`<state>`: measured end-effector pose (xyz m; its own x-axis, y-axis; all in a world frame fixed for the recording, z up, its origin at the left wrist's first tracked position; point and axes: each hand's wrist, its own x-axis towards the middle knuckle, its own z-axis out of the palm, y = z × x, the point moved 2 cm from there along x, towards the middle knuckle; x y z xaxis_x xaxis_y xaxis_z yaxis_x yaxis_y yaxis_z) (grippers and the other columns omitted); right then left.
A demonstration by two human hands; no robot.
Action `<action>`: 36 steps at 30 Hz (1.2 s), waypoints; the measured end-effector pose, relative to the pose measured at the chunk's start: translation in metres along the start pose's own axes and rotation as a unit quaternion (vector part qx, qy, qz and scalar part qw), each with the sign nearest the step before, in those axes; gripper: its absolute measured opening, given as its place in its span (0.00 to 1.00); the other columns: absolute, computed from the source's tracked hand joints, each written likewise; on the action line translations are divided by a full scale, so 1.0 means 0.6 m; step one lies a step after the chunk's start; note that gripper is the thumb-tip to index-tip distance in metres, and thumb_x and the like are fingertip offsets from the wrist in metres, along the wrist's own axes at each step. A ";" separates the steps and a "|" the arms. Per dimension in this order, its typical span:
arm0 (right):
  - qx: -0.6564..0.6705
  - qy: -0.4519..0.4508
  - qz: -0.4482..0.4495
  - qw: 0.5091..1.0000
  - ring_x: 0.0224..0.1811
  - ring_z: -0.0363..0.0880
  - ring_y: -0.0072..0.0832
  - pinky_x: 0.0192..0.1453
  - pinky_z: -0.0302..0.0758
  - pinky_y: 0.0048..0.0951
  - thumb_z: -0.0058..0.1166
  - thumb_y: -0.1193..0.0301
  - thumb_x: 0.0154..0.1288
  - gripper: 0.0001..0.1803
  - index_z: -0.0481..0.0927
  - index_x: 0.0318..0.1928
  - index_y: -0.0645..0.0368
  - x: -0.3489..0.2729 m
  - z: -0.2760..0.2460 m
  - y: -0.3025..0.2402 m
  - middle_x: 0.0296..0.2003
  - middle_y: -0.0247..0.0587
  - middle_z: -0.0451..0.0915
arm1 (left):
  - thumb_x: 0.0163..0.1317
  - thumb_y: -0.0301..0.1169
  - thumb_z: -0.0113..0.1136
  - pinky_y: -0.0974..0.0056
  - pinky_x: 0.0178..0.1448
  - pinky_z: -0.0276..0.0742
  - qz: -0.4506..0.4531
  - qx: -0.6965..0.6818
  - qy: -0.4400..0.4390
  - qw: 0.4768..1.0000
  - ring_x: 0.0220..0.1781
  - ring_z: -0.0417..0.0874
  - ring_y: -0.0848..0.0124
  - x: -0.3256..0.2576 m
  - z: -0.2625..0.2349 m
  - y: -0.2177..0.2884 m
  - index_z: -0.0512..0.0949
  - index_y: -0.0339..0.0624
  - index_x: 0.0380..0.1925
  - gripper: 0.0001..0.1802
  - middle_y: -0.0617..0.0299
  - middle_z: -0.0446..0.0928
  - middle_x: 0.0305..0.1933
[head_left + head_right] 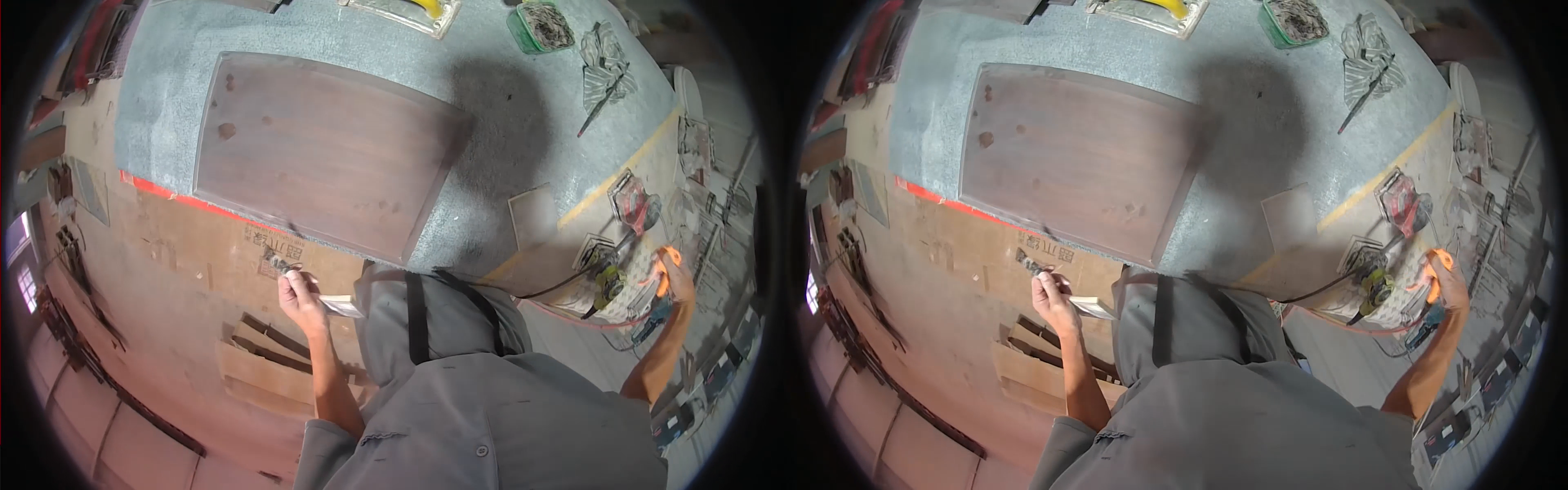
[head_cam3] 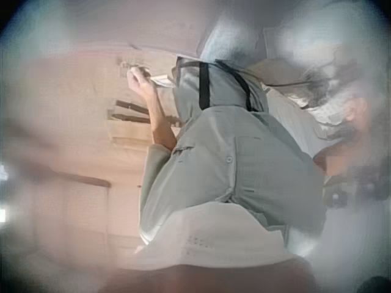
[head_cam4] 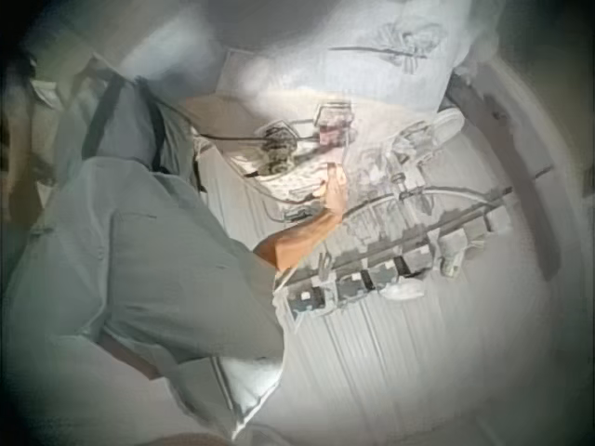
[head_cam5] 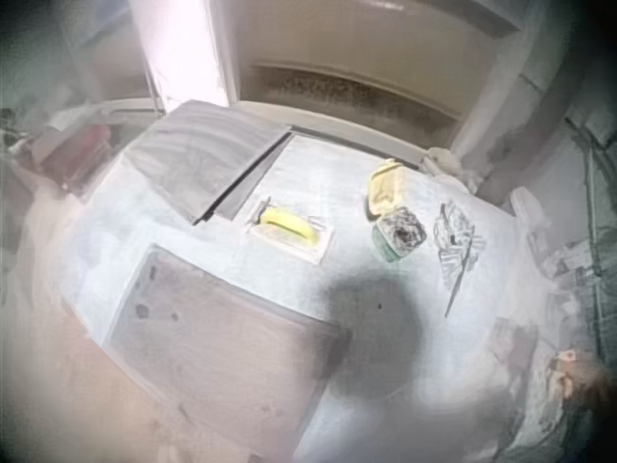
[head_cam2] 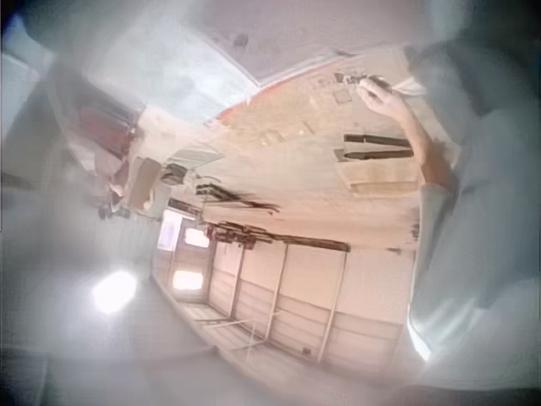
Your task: The person sands a dark-colored board using a sanding block, applies filler to imperfections with a putty knife, and then sands the surface again using a hand sander.
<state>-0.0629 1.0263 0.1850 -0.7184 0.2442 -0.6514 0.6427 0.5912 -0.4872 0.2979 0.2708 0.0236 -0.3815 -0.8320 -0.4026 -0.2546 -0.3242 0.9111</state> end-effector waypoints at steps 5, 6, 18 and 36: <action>-0.189 0.114 0.007 0.975 0.53 0.87 0.31 0.59 0.82 0.34 0.64 0.50 0.80 0.26 0.87 0.59 0.62 0.141 -0.182 0.136 0.51 0.41 0.89 | 0.86 0.29 0.53 0.75 0.34 0.62 -0.058 0.081 -0.085 0.991 0.31 0.70 0.85 -0.067 0.105 0.014 0.82 0.40 0.50 0.09 0.68 0.79 0.33; -0.298 0.160 -0.033 0.940 0.54 0.87 0.34 0.61 0.82 0.36 0.64 0.49 0.80 0.28 0.87 0.60 0.63 0.172 -0.238 0.117 0.52 0.44 0.89 | 0.86 0.29 0.54 0.74 0.35 0.65 -0.092 0.078 -0.099 0.988 0.32 0.71 0.84 -0.074 0.117 0.005 0.82 0.39 0.51 0.09 0.68 0.81 0.35; 0.051 -0.392 -0.320 0.861 0.47 0.89 0.30 0.52 0.83 0.31 0.63 0.73 0.79 0.14 0.88 0.58 0.65 -0.177 0.773 -0.304 0.47 0.49 0.91 | 0.84 0.34 0.59 0.69 0.46 0.73 0.012 0.156 -0.301 0.941 0.39 0.75 0.80 -0.142 0.316 0.055 0.87 0.35 0.50 0.13 0.66 0.80 0.35; -0.207 -0.162 -0.729 0.632 0.31 0.79 0.36 0.33 0.76 0.40 0.65 0.72 0.71 0.13 0.92 0.54 0.46 -0.071 0.921 -0.415 0.30 0.39 0.74 | 0.70 0.39 0.81 0.68 0.42 0.72 -0.057 0.084 0.123 0.987 0.35 0.75 0.78 0.143 0.069 -0.042 0.81 0.41 0.41 0.17 0.69 0.81 0.35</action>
<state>-0.0454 0.4441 0.0126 -0.3314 -0.9226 0.1974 -0.8125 0.1726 -0.5569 0.2345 0.2261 -0.0375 -0.1189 -0.8851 -0.4499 -0.4348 -0.3609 0.8250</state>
